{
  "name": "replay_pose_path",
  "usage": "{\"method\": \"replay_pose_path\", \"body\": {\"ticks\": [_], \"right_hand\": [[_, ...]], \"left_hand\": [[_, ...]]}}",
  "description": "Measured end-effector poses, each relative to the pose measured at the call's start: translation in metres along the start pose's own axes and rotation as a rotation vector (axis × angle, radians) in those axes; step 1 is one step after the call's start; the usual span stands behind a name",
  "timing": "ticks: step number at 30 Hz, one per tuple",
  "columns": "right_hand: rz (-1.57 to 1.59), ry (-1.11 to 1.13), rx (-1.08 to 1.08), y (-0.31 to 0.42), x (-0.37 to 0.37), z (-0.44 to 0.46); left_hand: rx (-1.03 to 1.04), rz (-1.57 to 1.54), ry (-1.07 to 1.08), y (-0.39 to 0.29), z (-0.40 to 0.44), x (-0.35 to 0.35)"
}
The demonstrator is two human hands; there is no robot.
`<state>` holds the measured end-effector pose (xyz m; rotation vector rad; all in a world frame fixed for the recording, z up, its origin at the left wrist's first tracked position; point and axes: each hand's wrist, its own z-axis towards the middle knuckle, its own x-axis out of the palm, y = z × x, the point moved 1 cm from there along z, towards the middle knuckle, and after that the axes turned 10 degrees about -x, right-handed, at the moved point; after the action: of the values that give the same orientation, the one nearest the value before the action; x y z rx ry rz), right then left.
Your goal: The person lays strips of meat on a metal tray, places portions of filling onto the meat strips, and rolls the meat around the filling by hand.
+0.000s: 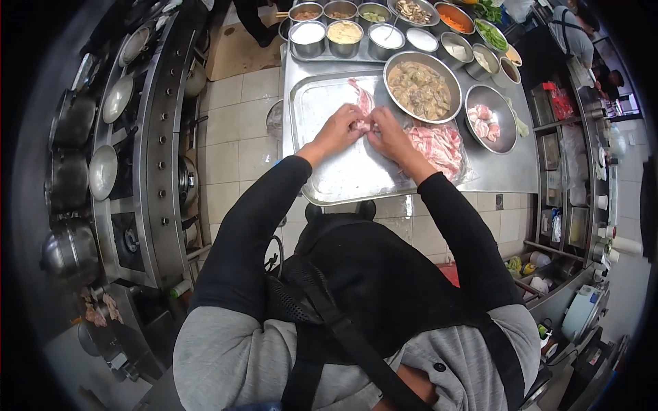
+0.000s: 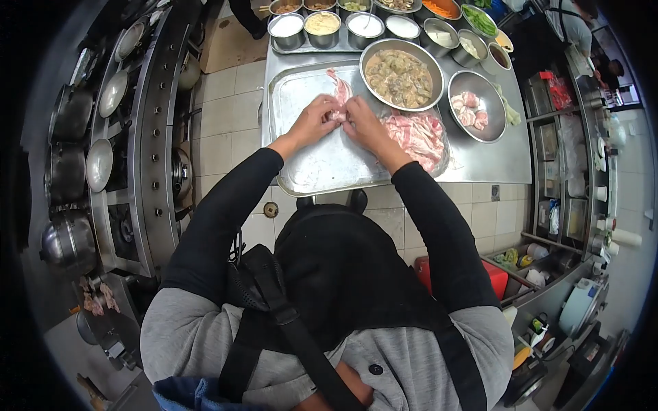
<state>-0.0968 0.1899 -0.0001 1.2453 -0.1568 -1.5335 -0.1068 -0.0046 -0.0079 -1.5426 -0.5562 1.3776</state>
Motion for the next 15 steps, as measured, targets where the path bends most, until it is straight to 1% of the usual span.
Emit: {"method": "replay_pose_path", "body": {"ticks": [2, 3, 4, 6, 7, 9, 10, 12, 13, 14, 15], "right_hand": [[0.097, -0.016, 0.003, 0.010, 0.004, -0.005], [0.059, -0.028, 0.003, 0.015, 0.006, -0.011], [0.114, -0.010, 0.085, 0.023, 0.009, -0.019], [0.229, 0.033, 0.251, 0.040, 0.017, -0.035], [0.246, 0.005, 0.290, 0.041, 0.022, -0.040], [0.268, 0.013, 0.460, 0.031, 0.027, -0.037], [0.277, 0.012, 0.547, 0.024, 0.028, -0.034], [0.122, 0.018, 0.505, 0.015, 0.024, -0.023], [0.053, 0.020, 0.475, 0.012, 0.023, -0.017], [-0.014, 0.024, 0.445, 0.010, 0.021, -0.013], [0.021, 0.059, 0.486, 0.008, 0.021, -0.011]], "left_hand": [[-0.062, -0.007, 0.091, 0.003, -0.009, -0.010], [-0.095, -0.012, 0.137, 0.004, -0.016, -0.013], [-0.085, -0.020, 0.146, -0.003, -0.025, -0.017], [-0.189, -0.024, 0.283, -0.006, -0.039, -0.023], [-0.173, -0.012, 0.271, -0.001, -0.039, -0.022], [-0.145, 0.010, 0.251, 0.014, -0.040, -0.014], [-0.164, 0.040, 0.153, 0.010, -0.041, -0.014], [-0.192, 0.094, -0.037, -0.014, -0.040, -0.016], [-0.200, 0.049, 0.029, -0.029, -0.040, -0.021], [-0.067, 0.084, 0.053, -0.023, -0.039, -0.020], [0.064, 0.118, 0.075, -0.010, -0.036, -0.018]]}}
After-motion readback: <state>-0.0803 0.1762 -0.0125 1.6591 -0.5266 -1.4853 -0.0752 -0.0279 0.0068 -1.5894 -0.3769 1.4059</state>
